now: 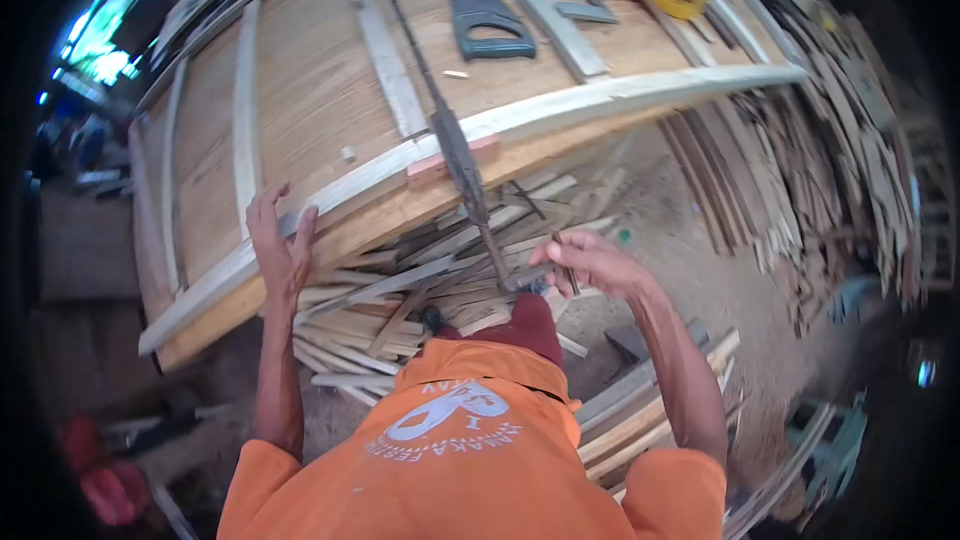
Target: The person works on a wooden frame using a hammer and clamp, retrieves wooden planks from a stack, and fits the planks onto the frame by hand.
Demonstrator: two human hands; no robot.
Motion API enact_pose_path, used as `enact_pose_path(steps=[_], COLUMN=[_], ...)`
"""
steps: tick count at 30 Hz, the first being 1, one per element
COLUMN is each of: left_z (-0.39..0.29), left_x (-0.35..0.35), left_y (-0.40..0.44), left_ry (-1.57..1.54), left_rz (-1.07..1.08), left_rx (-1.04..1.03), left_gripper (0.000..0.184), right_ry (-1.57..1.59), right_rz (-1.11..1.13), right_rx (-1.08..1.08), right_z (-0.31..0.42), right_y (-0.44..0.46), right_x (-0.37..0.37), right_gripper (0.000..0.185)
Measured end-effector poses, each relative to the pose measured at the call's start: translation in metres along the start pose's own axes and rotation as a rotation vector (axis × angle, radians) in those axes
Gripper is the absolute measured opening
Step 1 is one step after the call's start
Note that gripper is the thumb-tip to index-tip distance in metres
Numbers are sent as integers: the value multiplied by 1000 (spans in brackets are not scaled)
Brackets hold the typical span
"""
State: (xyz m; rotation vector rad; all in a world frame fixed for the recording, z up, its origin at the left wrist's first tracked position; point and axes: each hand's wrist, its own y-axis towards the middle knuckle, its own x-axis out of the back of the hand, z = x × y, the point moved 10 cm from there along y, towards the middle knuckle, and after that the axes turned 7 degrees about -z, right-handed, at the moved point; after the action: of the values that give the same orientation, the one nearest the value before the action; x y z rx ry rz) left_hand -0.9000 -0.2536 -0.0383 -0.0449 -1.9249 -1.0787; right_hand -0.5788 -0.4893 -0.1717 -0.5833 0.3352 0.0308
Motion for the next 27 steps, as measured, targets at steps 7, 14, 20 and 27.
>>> enact_pose_path(steps=[7,14,20,27], left_z=[-104,-212,-212,-173], left_x=[-47,-44,-115,-195], left_y=[-26,25,66,30], left_ry=[-569,-239,-521,-728], left_rz=[235,53,252,312], left_rx=[816,268,306,133], left_gripper=[35,55,66,76], right_ry=[206,1148,1247,235], right_rz=[284,853,818,-67], right_rx=[34,-265,-284,232], right_z=[-18,-22,-44,-4], right_y=[15,35,49,28], right_x=[-1,-99,-107,-60], right_gripper=[79,105,71,57])
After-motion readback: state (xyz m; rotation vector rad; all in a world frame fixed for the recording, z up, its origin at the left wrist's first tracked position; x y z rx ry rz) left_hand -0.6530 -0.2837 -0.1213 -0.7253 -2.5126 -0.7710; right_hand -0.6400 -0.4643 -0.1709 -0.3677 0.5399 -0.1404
